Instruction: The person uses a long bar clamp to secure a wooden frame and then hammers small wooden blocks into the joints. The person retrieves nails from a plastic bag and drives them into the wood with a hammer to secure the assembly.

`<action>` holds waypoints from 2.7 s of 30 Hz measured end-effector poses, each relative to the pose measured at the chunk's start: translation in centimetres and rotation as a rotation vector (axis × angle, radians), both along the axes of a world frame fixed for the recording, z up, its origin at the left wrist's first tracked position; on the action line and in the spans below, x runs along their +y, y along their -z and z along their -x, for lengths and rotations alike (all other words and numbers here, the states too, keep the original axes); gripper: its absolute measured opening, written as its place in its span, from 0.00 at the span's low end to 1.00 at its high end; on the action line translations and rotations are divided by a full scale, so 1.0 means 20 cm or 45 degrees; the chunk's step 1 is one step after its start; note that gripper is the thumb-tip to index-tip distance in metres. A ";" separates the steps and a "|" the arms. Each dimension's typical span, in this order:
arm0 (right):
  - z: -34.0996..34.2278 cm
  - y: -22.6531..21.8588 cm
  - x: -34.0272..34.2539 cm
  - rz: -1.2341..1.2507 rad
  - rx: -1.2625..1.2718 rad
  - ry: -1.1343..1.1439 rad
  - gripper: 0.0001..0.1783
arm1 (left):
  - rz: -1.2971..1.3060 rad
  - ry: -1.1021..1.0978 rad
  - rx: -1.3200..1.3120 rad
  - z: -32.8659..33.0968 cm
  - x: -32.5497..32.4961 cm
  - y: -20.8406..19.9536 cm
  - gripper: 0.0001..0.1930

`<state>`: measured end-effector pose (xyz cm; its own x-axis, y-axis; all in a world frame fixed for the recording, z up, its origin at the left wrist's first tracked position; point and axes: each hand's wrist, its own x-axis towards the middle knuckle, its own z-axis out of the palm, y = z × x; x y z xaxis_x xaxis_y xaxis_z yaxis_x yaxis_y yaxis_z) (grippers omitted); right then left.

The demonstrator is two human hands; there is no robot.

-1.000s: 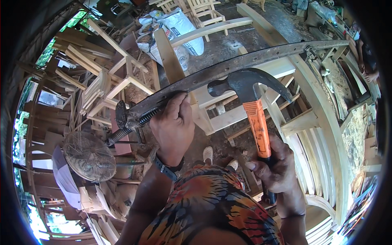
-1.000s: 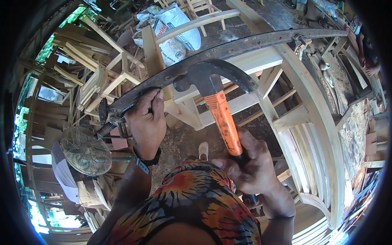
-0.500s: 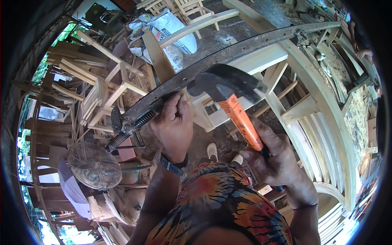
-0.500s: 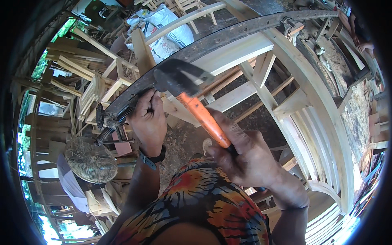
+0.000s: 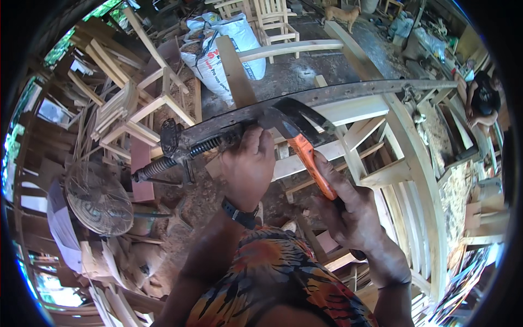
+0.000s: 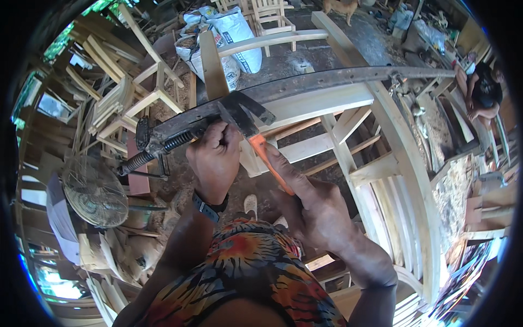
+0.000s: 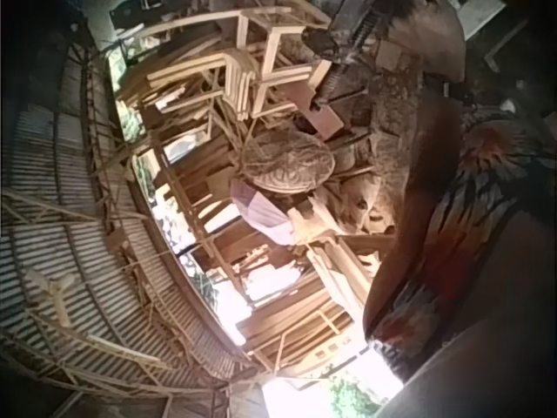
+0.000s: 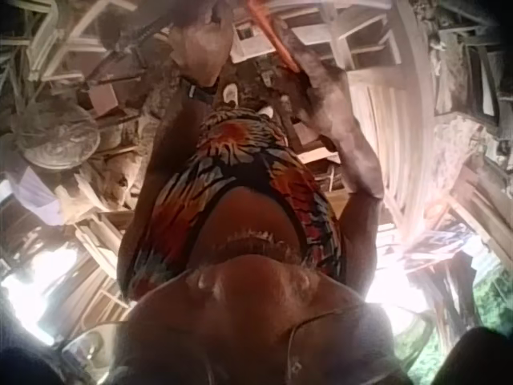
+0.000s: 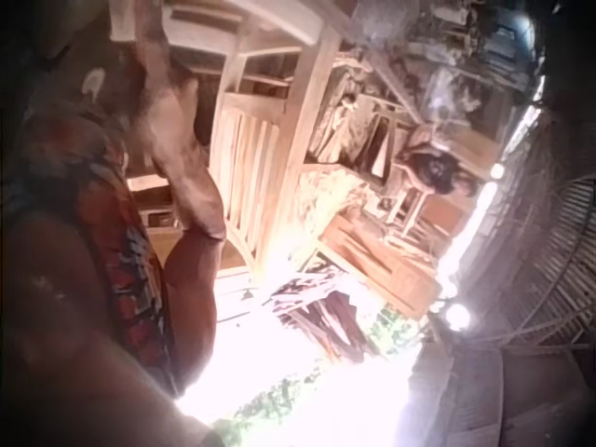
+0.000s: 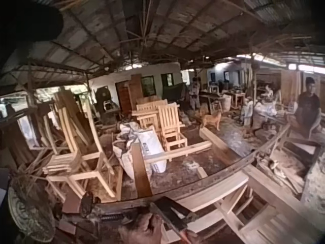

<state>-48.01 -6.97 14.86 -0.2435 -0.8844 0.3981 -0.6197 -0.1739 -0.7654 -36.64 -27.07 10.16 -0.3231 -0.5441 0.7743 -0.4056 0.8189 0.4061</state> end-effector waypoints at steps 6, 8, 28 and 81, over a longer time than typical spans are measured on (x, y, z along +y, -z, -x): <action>-0.02 -0.08 0.05 -0.007 0.063 0.021 0.38 | -0.027 -0.031 0.020 -0.01 0.01 -0.02 0.07; -0.04 -0.12 0.06 0.132 0.100 0.050 0.37 | -0.048 -0.033 0.020 -0.01 0.02 -0.02 0.07; -0.02 -0.15 0.04 0.089 0.291 0.091 0.38 | -0.135 -0.094 -0.095 -0.02 0.04 -0.09 0.05; -0.11 0.08 0.05 -0.028 0.174 0.191 0.40 | 0.039 0.128 -0.715 -0.42 -0.37 -0.55 0.17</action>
